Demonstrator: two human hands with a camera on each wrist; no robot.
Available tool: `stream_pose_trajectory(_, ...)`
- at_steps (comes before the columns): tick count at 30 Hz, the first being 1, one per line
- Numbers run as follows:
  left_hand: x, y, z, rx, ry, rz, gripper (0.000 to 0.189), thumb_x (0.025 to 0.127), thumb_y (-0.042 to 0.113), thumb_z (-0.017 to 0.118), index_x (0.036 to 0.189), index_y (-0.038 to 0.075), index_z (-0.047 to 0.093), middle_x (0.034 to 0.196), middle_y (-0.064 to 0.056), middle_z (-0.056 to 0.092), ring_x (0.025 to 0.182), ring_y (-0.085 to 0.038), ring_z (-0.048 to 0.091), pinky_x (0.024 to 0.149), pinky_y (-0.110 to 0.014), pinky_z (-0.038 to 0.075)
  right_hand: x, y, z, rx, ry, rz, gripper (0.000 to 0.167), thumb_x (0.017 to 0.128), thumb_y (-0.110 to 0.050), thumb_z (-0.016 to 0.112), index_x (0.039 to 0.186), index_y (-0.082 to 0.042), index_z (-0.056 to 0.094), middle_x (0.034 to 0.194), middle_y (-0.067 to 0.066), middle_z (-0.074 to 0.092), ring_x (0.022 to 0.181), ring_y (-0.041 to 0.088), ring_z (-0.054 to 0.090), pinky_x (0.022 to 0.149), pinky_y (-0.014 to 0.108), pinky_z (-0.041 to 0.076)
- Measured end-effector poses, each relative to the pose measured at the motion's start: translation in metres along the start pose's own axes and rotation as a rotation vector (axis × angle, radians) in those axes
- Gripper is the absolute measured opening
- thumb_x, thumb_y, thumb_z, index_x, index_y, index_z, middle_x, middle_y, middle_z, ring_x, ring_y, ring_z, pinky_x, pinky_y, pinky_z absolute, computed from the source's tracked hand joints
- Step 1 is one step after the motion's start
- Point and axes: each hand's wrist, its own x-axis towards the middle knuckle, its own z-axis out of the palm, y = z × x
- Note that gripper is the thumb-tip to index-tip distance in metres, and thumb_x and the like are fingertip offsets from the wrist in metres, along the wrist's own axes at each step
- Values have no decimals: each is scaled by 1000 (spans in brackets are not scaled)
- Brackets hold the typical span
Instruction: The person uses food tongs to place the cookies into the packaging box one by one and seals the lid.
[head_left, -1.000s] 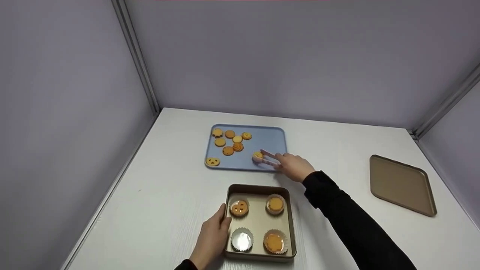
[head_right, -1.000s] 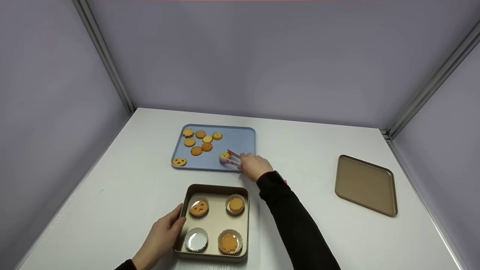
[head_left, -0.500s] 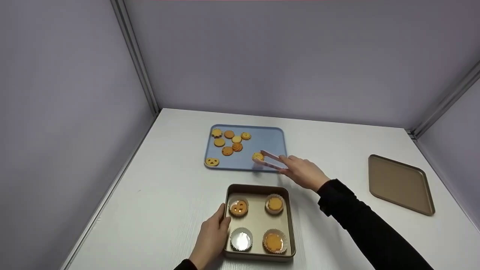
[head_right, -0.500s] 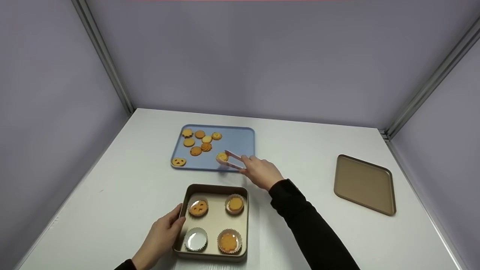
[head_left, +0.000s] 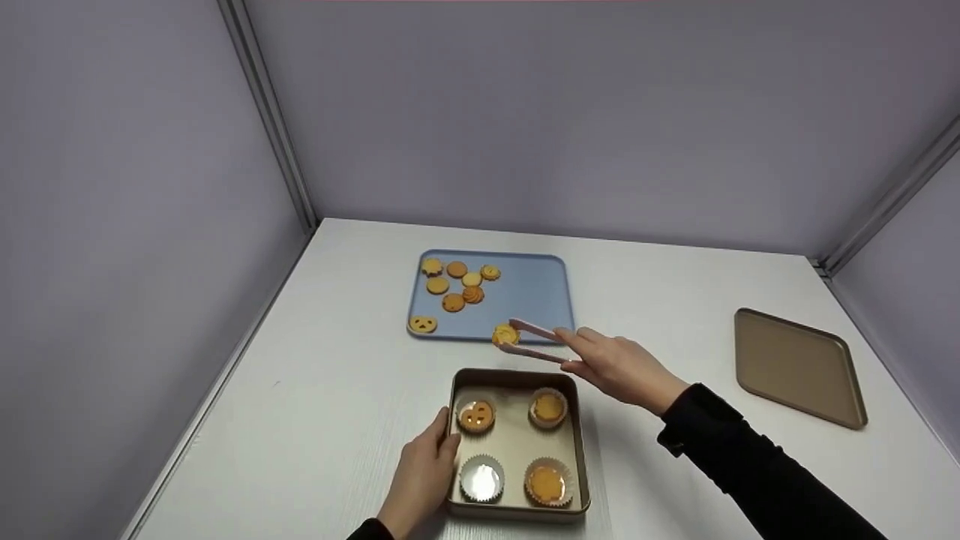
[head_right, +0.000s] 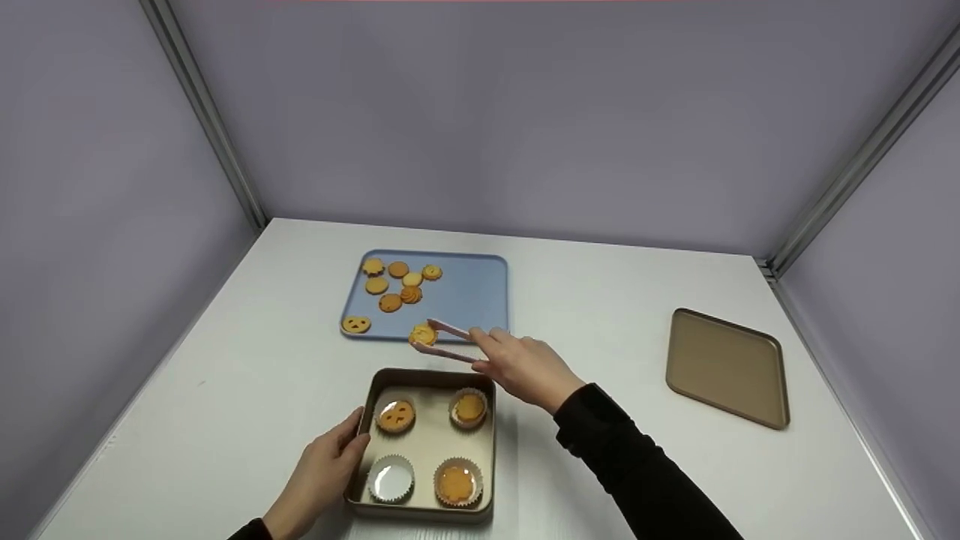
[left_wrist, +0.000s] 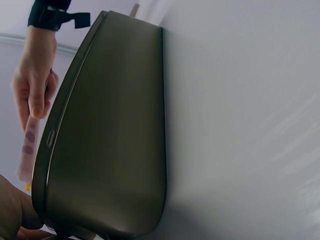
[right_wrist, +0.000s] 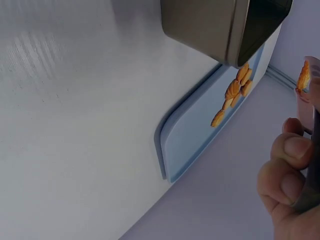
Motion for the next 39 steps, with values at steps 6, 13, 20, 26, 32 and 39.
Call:
stream_pose_trajectory(6,0,1,-1,-3,-8,-12,51,105,9,53,149,-14,40,147,-33,48,135,-47,50,113,-58,40,-6,-14,-10,14,22,-79,49,99,-25,69,140,-2,57,92,2,60,56,10,47,52,28,50)
stream_pose_trajectory(13,1,1,-2,-3,-7,-24,52,104,9,54,149,-14,40,147,-33,48,135,-48,50,114,-58,40,-13,-30,-19,12,12,-188,46,100,-29,68,138,-5,59,88,-3,57,54,4,40,49,23,46)
stream_pose_trajectory(20,1,2,-1,-9,-10,-32,52,104,8,55,149,-14,40,147,-32,48,135,-47,50,114,-58,41,-18,-47,-21,2,-8,-274,48,98,-29,70,137,-4,59,90,-4,58,54,5,47,49,21,50)
stream_pose_trajectory(26,2,2,-2,-18,-14,-40,52,104,9,54,149,-13,40,149,-31,47,136,-47,48,115,-58,39,-21,-57,-20,11,-60,-294,48,97,-28,72,138,-7,57,91,-5,57,53,6,51,50,21,51)
stream_pose_trajectory(32,2,2,-2,-20,-17,-39,52,105,9,54,149,-13,40,149,-31,47,137,-46,48,115,-58,39,-24,-64,-16,31,-82,-320,43,97,-29,72,132,-10,58,102,-3,61,56,7,56,50,22,52)
stream_pose_trajectory(39,2,1,-2,-18,-22,-36,52,105,8,54,149,-14,39,148,-32,48,136,-46,49,114,-58,40,-25,-72,-9,10,-91,-365,49,93,-31,76,133,-8,61,102,-2,62,59,6,61,49,20,53)
